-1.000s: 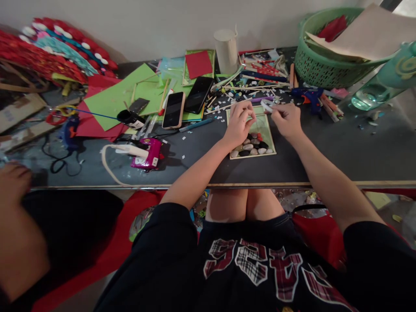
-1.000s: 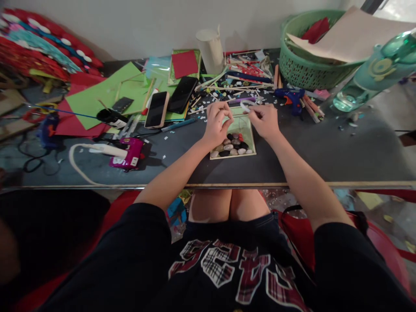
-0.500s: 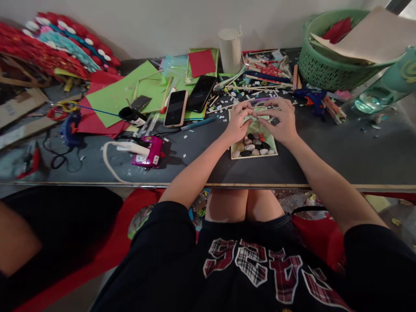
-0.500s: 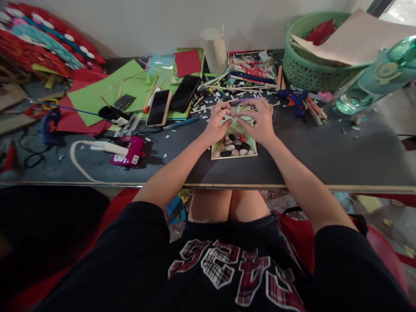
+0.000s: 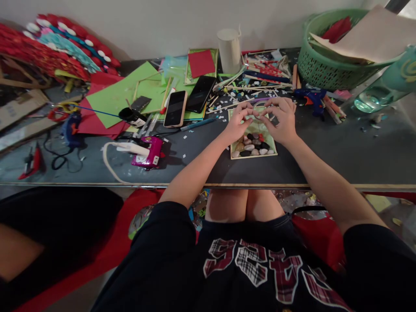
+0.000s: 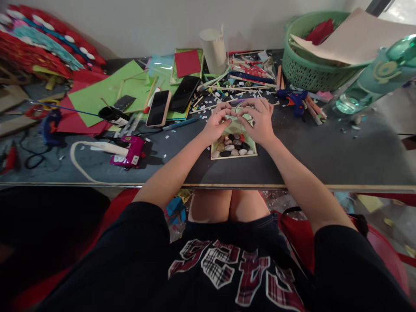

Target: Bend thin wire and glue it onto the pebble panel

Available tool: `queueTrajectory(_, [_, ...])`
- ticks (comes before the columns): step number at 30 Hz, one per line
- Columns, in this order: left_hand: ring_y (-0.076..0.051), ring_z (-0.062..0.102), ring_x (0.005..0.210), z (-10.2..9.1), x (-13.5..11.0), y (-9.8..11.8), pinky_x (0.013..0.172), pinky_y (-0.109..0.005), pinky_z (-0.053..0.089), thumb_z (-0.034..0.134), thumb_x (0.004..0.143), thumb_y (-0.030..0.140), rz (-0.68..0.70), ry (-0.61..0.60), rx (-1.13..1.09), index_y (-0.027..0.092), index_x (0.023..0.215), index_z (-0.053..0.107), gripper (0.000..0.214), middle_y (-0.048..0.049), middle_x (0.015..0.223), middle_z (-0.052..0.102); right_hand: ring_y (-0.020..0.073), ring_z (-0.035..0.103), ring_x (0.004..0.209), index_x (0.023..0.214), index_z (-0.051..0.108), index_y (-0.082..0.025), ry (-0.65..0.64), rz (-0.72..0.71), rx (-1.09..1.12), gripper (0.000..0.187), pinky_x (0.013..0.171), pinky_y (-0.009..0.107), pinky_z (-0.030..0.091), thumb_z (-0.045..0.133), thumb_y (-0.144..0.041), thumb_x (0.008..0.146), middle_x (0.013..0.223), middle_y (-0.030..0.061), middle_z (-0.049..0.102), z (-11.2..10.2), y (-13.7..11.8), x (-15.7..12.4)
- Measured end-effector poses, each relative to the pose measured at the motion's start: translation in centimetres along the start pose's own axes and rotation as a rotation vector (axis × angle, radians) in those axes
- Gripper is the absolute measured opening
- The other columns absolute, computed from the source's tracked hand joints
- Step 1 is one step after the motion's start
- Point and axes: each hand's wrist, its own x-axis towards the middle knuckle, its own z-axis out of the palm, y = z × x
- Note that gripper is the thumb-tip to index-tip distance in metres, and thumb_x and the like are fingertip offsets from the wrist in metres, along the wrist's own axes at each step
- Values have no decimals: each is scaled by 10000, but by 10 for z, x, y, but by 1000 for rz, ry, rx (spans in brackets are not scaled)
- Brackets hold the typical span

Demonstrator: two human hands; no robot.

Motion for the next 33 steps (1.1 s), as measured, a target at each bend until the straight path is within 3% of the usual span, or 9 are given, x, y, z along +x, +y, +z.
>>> queueTrajectory(6, [-284, 533, 1325, -2, -1, 1, 945, -396, 570, 349, 950, 844, 41, -22, 54, 246, 1159, 677, 713, -148, 1346, 547, 360, 606, 1222, 982, 757, -270, 65, 22, -6, 395, 1115, 613, 403, 595, -631, 982, 1190, 100, 703, 3, 2, -2])
queueTrajectory(11, [-289, 523, 1316, -3, -2, 6, 927, -398, 566, 320, 941, 862, 56, -32, 79, 262, 1147, 665, 722, -141, 1347, 542, 327, 645, 1172, 1085, 777, -289, 133, 21, -6, 365, 1079, 577, 474, 620, -602, 983, 1150, 84, 715, -2, 3, 0])
queueTrajectory(16, [-306, 501, 1363, -4, -3, 6, 956, -420, 562, 339, 967, 822, 84, -1, 142, 354, 1409, 573, 685, -121, 1474, 484, 226, 703, 873, 979, 791, -264, 165, 133, 300, 327, 840, 425, 589, 679, -569, 943, 1000, 56, 751, -3, -4, 2])
queueTrajectory(20, [-339, 429, 1456, -4, -4, 3, 1130, -514, 485, 366, 999, 748, 149, 19, 233, 433, 1532, 470, 627, -99, 1598, 397, 142, 667, 674, 886, 791, -252, 178, 341, 690, 432, 681, 317, 573, 800, -676, 804, 841, 7, 744, 4, -9, 3])
queueTrajectory(26, [-351, 353, 1519, -3, -5, 7, 1232, -607, 354, 344, 1027, 697, 281, 3, 347, 463, 1549, 453, 582, -73, 1644, 320, 75, 616, 564, 769, 769, -226, -56, 622, 1142, 575, 504, 211, 475, 905, -755, 590, 770, -13, 712, 3, -13, 7])
queueTrajectory(33, [-366, 328, 1514, -8, -5, 11, 1222, -627, 364, 455, 1012, 670, 250, -43, 367, 497, 1536, 469, 552, -45, 1677, 303, 47, 551, 583, 748, 700, -219, -163, 762, 1285, 581, 475, 161, 417, 997, -652, 499, 718, -60, 625, -6, -15, 9])
